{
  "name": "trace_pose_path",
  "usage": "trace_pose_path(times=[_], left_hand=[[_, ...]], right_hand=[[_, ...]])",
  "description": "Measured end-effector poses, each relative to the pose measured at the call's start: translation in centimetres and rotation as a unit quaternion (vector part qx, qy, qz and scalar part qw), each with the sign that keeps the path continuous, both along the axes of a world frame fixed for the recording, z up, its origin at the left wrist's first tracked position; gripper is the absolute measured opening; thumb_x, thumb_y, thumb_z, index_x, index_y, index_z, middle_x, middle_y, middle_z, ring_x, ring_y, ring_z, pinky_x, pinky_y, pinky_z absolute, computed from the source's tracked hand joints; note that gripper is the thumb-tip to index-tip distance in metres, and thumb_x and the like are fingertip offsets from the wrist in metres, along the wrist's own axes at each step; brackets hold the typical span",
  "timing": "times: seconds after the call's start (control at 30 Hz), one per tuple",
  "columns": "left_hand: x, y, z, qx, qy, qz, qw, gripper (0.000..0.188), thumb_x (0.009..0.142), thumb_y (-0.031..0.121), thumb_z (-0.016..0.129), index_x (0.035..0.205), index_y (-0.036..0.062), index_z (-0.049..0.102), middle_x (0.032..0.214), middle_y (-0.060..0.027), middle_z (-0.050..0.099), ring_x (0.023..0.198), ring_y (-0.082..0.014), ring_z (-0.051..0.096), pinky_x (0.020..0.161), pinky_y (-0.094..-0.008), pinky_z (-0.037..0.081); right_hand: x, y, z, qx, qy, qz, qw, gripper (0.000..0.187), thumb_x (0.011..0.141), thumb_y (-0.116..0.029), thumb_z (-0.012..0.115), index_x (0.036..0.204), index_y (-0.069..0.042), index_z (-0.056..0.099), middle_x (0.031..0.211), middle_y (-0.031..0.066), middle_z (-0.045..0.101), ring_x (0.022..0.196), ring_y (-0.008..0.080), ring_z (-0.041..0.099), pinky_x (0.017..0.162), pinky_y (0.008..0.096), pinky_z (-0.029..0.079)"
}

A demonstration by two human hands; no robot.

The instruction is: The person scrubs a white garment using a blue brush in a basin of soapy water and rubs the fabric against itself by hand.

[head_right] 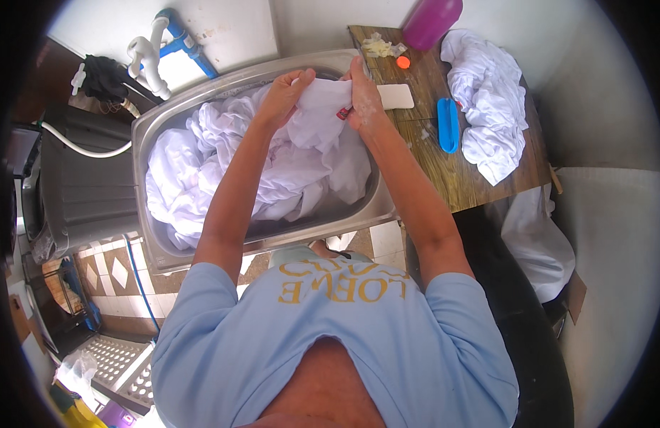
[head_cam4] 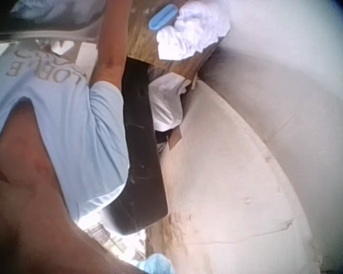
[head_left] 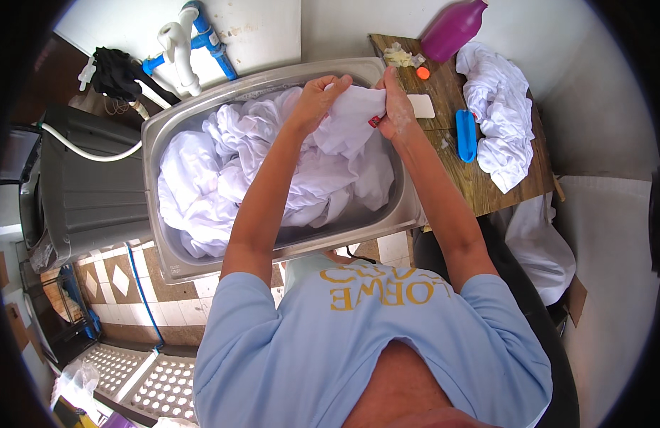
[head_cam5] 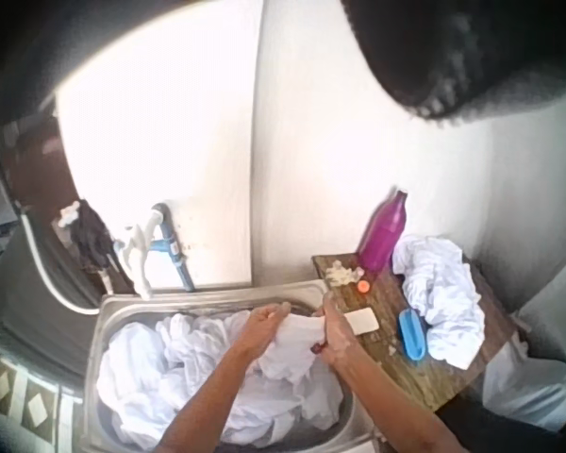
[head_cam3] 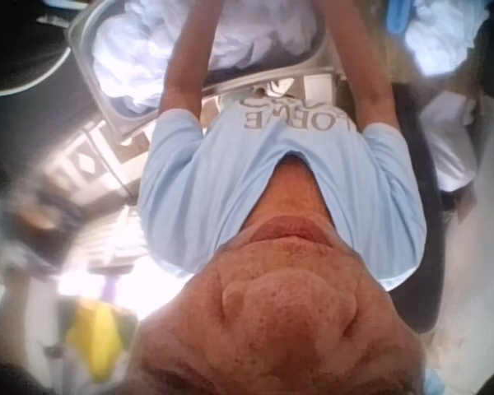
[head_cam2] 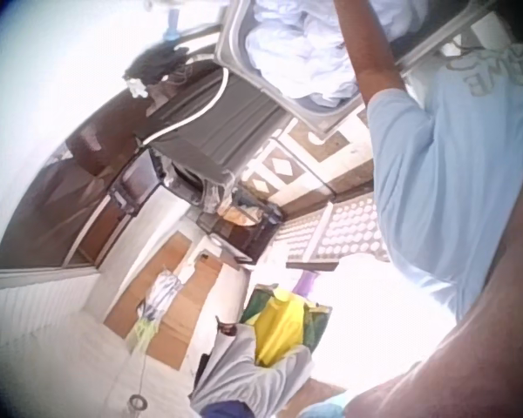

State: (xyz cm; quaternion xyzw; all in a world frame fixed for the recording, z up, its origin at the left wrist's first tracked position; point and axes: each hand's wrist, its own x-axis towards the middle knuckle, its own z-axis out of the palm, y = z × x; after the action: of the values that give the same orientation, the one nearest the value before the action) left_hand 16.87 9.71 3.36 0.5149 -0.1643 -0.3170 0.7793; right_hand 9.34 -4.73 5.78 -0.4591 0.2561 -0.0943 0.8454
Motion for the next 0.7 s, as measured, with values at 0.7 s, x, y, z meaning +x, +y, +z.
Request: trace_pose_path(times=[0.7], left_hand=[[2.9, 1.7, 6.1, -0.031, -0.147, 0.058, 0.987, 0.028, 0.093, 0.032, 0.057, 0.074, 0.0114, 0.055, 0.061, 0.0105, 0.04, 0.054, 0.0004, 0.03, 0.047, -0.0189, 0.024]], right_hand=[[2.7, 0.7, 6.6, -0.369, -0.054, 0.239, 0.896, 0.029, 0.085, -0.032, 0.066, 0.088, -0.003, 0.062, 0.08, 0.0, 0.062, 0.071, 0.0037, 0.055, 0.065, 0.0222, 0.045]])
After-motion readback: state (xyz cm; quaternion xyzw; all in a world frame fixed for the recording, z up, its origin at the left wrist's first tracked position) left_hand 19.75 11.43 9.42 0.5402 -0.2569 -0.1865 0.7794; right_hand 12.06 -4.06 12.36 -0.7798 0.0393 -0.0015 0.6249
